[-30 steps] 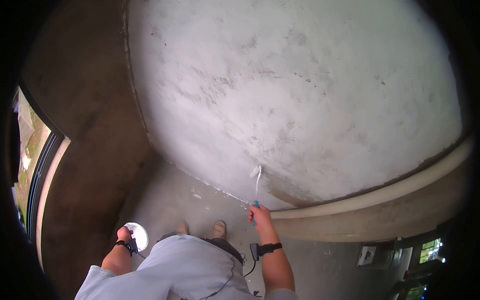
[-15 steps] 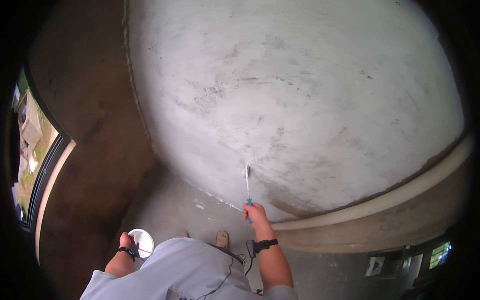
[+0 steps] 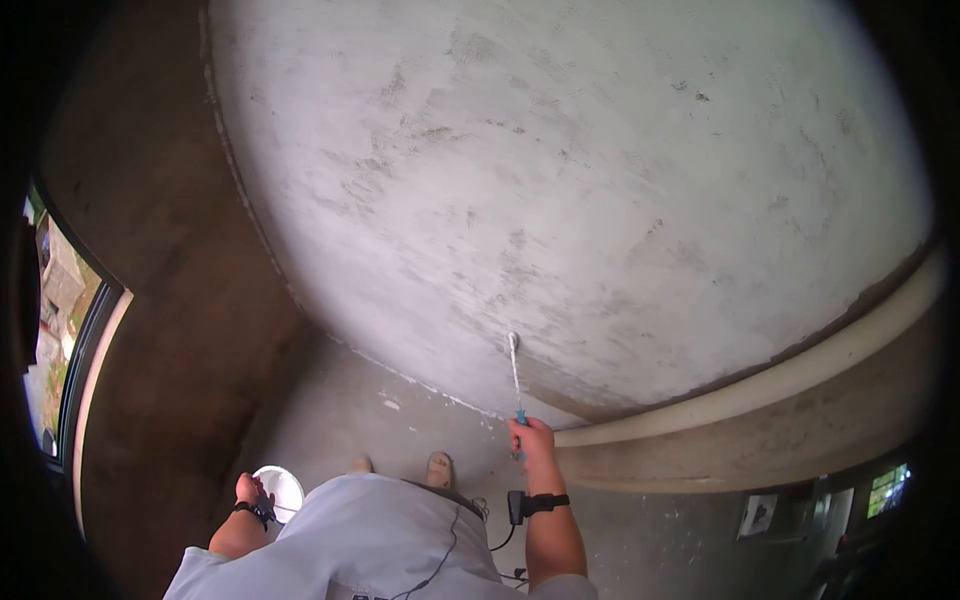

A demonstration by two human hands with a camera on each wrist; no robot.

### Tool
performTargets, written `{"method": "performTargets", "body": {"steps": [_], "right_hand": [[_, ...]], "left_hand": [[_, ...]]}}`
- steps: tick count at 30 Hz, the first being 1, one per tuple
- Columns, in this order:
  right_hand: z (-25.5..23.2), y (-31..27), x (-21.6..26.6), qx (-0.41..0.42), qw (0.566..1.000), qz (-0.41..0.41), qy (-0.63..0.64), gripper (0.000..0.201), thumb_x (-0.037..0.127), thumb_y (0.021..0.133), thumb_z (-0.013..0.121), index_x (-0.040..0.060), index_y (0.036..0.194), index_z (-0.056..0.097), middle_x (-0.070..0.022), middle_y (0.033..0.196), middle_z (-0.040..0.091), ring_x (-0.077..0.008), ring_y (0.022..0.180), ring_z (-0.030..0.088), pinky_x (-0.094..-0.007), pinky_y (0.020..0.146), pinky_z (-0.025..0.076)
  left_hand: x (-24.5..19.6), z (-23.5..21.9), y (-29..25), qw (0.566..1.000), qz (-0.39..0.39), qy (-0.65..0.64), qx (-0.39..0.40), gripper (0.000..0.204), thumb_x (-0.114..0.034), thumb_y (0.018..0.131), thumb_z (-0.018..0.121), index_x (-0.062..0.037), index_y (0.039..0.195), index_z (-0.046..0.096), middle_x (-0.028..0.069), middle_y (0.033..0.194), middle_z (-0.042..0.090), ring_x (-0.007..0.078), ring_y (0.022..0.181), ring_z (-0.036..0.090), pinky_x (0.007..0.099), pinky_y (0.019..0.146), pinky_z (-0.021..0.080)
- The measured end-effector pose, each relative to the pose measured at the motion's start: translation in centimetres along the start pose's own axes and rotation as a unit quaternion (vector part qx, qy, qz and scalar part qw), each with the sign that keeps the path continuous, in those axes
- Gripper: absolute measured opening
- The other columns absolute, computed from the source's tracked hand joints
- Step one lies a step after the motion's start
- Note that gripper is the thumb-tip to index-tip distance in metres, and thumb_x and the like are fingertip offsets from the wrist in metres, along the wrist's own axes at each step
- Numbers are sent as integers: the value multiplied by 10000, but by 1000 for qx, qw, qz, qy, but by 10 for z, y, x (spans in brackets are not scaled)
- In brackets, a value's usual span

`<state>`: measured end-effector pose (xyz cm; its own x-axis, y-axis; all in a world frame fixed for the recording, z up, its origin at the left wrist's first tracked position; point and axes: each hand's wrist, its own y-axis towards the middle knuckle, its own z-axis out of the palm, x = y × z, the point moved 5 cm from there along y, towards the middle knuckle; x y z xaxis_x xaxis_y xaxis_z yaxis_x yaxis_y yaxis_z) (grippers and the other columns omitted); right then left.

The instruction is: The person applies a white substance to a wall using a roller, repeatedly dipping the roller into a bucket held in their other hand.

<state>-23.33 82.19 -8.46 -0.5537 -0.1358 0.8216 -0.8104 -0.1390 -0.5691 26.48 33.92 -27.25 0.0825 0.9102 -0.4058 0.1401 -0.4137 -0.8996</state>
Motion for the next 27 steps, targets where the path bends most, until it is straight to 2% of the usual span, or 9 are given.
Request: {"method": "performTargets", "body": {"steps": [7, 9, 10, 13, 16, 18, 22, 24, 27], "right_hand": [[-37, -42, 34, -96, 994, -20, -47, 114, 127, 827, 701, 27, 843, 647, -10, 652, 565, -106, 510, 507, -272, 467, 396], [-51, -57, 46, -184, 964, -79, -177, 121, 128, 808, 686, 15, 820, 642, -17, 644, 566, -107, 506, 511, -279, 462, 382], [-61, -58, 39, -193, 964, -73, -170, 121, 128, 808, 686, 15, 820, 642, -17, 644, 566, -107, 506, 511, -279, 462, 382], [-79, -64, 45, -214, 939, -154, -223, 140, 127, 793, 673, 1, 841, 634, -26, 643, 571, -110, 508, 518, -282, 462, 378], [-67, -90, 68, -198, 957, -134, -164, 174, 99, 800, 655, -10, 932, 623, -37, 657, 578, -118, 517, 528, -280, 467, 390], [-65, -97, 71, -176, 975, -127, -51, 257, 67, 826, 651, -23, 1062, 600, -54, 734, 605, -127, 527, 539, -277, 471, 408], [-58, -109, 79, -188, 972, -143, -10, 313, 57, 859, 662, -18, 1153, 582, -60, 826, 628, -129, 533, 545, -281, 464, 421], [-52, -118, 86, -176, 977, -103, 61, 376, 61, 892, 660, -17, 1244, 555, -74, 895, 649, -121, 532, 569, -269, 445, 465], [-55, -118, 81, -184, 974, -103, 89, 377, 56, 893, 660, -7, 1249, 557, -69, 898, 652, -121, 503, 552, -269, 409, 440]], "left_hand": [[5, 6, 0, 1000, -13, -1, -2, 236, -329, 889, 473, -179, 710, 504, -41, 616, 414, 135, 544, 361, 418, 711, 401], [7, 11, -9, 1000, -6, -1, -1, 232, -330, 887, 472, -178, 714, 503, -44, 619, 414, 132, 544, 361, 421, 732, 404], [5, 15, -12, 1000, -1, -6, 1, 227, -330, 884, 472, -178, 719, 502, -48, 622, 415, 129, 544, 361, 425, 753, 406], [5, 22, -15, 1000, -6, 9, 12, 225, -327, 878, 468, -176, 712, 493, -53, 624, 412, 124, 546, 365, 430, 781, 411], [0, 32, -27, 1000, -1, 29, 6, 199, -315, 864, 471, -174, 723, 484, -52, 626, 408, 125, 533, 368, 431, 783, 418], [-4, 37, -27, 999, 1, 39, 3, 193, -313, 860, 474, -175, 726, 478, -51, 628, 407, 124, 528, 367, 430, 776, 418], [-12, 47, -31, 999, 1, 49, 9, 178, -304, 854, 474, -179, 729, 463, -50, 646, 414, 122, 525, 364, 428, 762, 415], [-14, 50, -29, 999, 4, 51, 9, 175, -300, 853, 474, -181, 726, 458, -50, 650, 415, 121, 529, 363, 427, 759, 413], [-15, 49, -15, 998, 11, 60, 26, 183, -312, 866, 477, -180, 739, 472, -51, 649, 413, 119, 536, 361, 423, 767, 409]]}}
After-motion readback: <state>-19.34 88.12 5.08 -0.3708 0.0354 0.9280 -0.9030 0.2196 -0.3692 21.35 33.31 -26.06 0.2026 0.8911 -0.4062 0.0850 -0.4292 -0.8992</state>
